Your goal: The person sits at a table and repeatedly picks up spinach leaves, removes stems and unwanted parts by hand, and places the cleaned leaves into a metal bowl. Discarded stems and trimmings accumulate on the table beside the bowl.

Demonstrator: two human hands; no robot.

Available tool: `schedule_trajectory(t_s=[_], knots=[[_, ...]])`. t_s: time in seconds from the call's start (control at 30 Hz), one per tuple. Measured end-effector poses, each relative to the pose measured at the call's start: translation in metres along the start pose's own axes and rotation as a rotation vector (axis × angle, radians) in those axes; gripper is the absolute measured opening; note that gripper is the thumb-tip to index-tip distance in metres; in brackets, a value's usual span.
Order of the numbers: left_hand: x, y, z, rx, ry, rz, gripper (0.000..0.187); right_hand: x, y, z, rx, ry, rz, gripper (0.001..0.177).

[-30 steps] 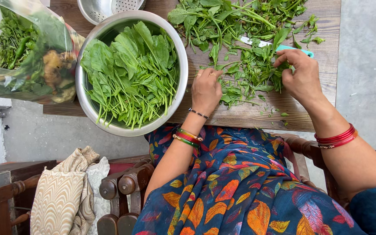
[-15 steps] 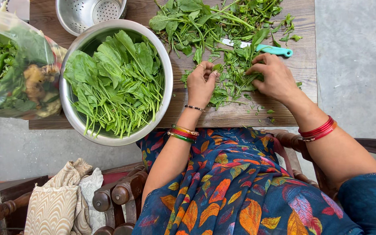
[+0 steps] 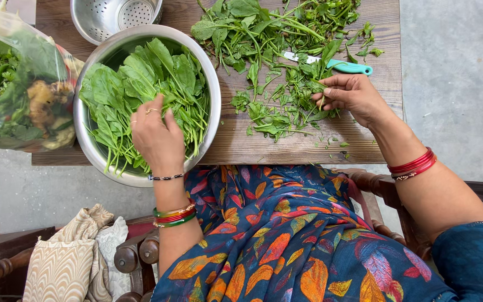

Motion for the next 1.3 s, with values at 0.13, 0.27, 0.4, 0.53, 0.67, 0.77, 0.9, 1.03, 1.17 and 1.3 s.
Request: schedule_trajectory(t_s=[0.13, 0.27, 0.4, 0.53, 0.67, 0.77, 0.9, 1.03, 1.17, 1.3], knots=[[-0.001, 0.000, 0.006, 0.155, -0.157, 0.094, 0.045, 0.002, -0.001, -0.003, 0.058, -0.033, -0.004, 0.028], [-0.035, -0.058, 0.054, -0.642, 0.359, -0.247, 0.036, -0.002, -0.005, -0.003, 0.072, -0.041, -0.036, 0.028], [-0.059, -0.125, 0.114, -0.868, 0.328, -0.473, 0.043, -0.007, -0.012, -0.006, 0.066, -0.020, -0.115, 0.027], [-0.068, -0.164, 0.128, -1.070, 0.506, -0.548, 0.026, -0.010, -0.020, -0.006, 0.035, -0.016, -0.150, 0.022], [-0.081, -0.164, 0.124, -1.143, 0.481, -0.558, 0.014, -0.011, -0.019, -0.005, 0.034, 0.055, -0.144, 0.018], [-0.084, -0.150, 0.120, -1.069, 0.342, -0.514, 0.013, -0.011, -0.021, -0.005, 0.063, 0.049, -0.115, 0.020], [-0.077, -0.133, 0.118, -0.957, 0.174, -0.448, 0.016, -0.015, -0.023, -0.010, 0.081, -0.002, -0.094, 0.025], [-0.073, -0.128, 0.116, -0.905, 0.195, -0.429, 0.013, -0.017, -0.028, -0.014, 0.035, 0.022, -0.077, 0.025], [-0.072, -0.128, 0.110, -0.910, 0.325, -0.385, 0.013, -0.016, -0.031, -0.016, -0.008, 0.017, -0.071, 0.025], [-0.072, -0.132, 0.099, -0.914, 0.419, -0.384, 0.013, -0.015, -0.029, -0.014, -0.036, -0.010, -0.050, 0.022]])
Point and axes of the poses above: each hand's wrist, its own x-axis towards the middle knuckle, its own y-axis out of the back of the hand, z = x × y, the point moved 1 cm from there along x, towards the middle knuckle, and after that the axes turned 8 degrees about z, right-handed, at the moved point
